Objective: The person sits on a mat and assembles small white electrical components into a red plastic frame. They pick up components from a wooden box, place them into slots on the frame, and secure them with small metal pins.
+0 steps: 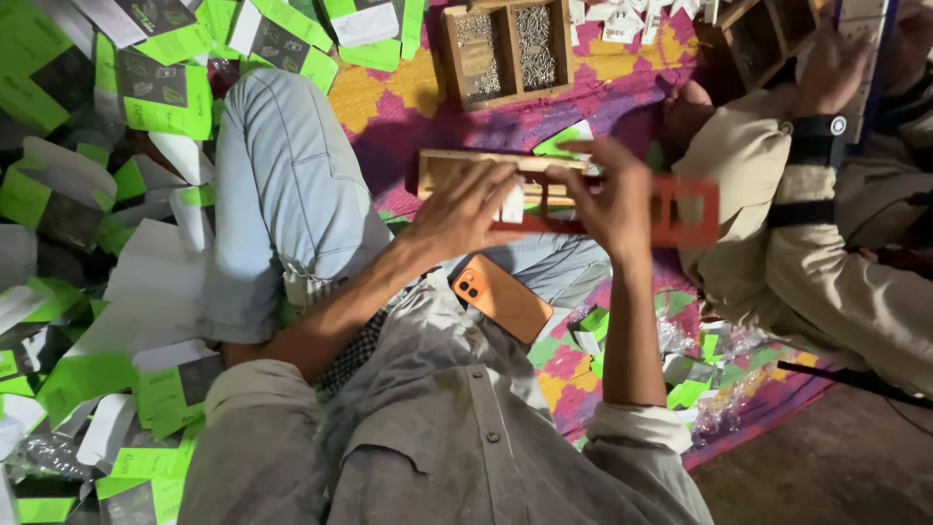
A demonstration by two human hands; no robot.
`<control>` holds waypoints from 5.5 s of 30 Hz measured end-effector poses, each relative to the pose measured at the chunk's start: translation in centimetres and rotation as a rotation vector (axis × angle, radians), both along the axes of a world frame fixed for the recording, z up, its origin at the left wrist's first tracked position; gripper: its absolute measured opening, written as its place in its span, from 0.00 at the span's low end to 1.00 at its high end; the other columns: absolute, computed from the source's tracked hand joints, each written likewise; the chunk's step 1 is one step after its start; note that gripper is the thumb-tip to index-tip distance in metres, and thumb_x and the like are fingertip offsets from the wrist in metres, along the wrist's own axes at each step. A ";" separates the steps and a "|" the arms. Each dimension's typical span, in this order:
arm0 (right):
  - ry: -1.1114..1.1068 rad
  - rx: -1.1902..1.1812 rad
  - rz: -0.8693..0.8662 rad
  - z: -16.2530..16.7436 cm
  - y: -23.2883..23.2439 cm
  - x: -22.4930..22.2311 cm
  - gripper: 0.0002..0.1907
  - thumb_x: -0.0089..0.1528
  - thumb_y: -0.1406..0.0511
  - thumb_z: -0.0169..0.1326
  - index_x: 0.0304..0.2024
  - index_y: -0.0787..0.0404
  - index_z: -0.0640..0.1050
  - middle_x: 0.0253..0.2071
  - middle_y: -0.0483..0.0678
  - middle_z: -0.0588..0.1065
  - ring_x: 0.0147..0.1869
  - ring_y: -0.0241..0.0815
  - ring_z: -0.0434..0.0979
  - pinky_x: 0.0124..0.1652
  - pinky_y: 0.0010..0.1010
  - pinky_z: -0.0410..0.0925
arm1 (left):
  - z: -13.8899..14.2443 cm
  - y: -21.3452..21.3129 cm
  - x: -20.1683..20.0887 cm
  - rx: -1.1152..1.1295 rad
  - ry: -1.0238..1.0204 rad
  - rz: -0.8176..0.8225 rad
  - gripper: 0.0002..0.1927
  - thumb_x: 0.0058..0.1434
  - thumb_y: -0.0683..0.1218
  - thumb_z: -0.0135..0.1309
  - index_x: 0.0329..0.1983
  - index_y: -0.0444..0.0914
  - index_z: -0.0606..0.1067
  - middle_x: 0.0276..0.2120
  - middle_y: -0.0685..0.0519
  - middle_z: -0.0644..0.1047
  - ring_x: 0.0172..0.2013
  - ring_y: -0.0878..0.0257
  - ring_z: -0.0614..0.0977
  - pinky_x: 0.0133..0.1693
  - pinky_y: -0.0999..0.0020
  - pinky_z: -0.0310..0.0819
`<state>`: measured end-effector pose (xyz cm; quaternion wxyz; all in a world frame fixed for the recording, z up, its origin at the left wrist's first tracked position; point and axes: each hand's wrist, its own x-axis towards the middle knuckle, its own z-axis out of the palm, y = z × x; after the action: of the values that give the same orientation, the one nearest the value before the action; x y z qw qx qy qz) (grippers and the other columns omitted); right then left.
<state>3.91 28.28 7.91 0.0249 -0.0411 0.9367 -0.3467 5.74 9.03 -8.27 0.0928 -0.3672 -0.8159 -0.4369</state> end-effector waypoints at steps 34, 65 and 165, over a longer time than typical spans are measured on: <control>0.050 0.105 0.074 -20.3 -2.6 -12.5 0.04 0.59 0.72 0.62 0.37 0.63 0.81 0.34 0.53 0.79 0.36 0.50 0.77 0.38 0.38 0.69 | 0.1 -4.7 -4.3 1.501 -1.407 0.079 0.34 0.75 0.65 0.36 0.68 0.35 0.67 0.59 0.42 0.77 0.50 0.55 0.82 0.50 0.59 0.78; 0.186 -0.575 -0.234 -12.6 -5.4 4.9 0.08 0.64 0.76 0.61 0.47 0.70 0.81 0.44 0.50 0.79 0.45 0.35 0.80 0.46 0.24 0.74 | -0.8 -1.0 1.2 1.509 -1.655 0.062 0.23 0.71 0.63 0.46 0.56 0.43 0.74 0.46 0.54 0.80 0.47 0.61 0.83 0.47 0.56 0.79; 0.176 -0.436 -0.123 -10.2 -4.7 6.7 0.23 0.55 0.66 0.75 0.47 0.59 0.77 0.61 0.49 0.70 0.68 0.44 0.70 0.67 0.34 0.64 | 2.1 -1.1 1.3 1.448 -1.653 0.089 0.27 0.66 0.69 0.46 0.56 0.47 0.74 0.47 0.56 0.80 0.47 0.62 0.82 0.44 0.55 0.77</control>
<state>10.63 23.62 -2.27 -0.0874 -0.0187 0.8391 -0.5367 7.05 7.88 -6.20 -0.2730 0.2097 -0.1895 -0.9196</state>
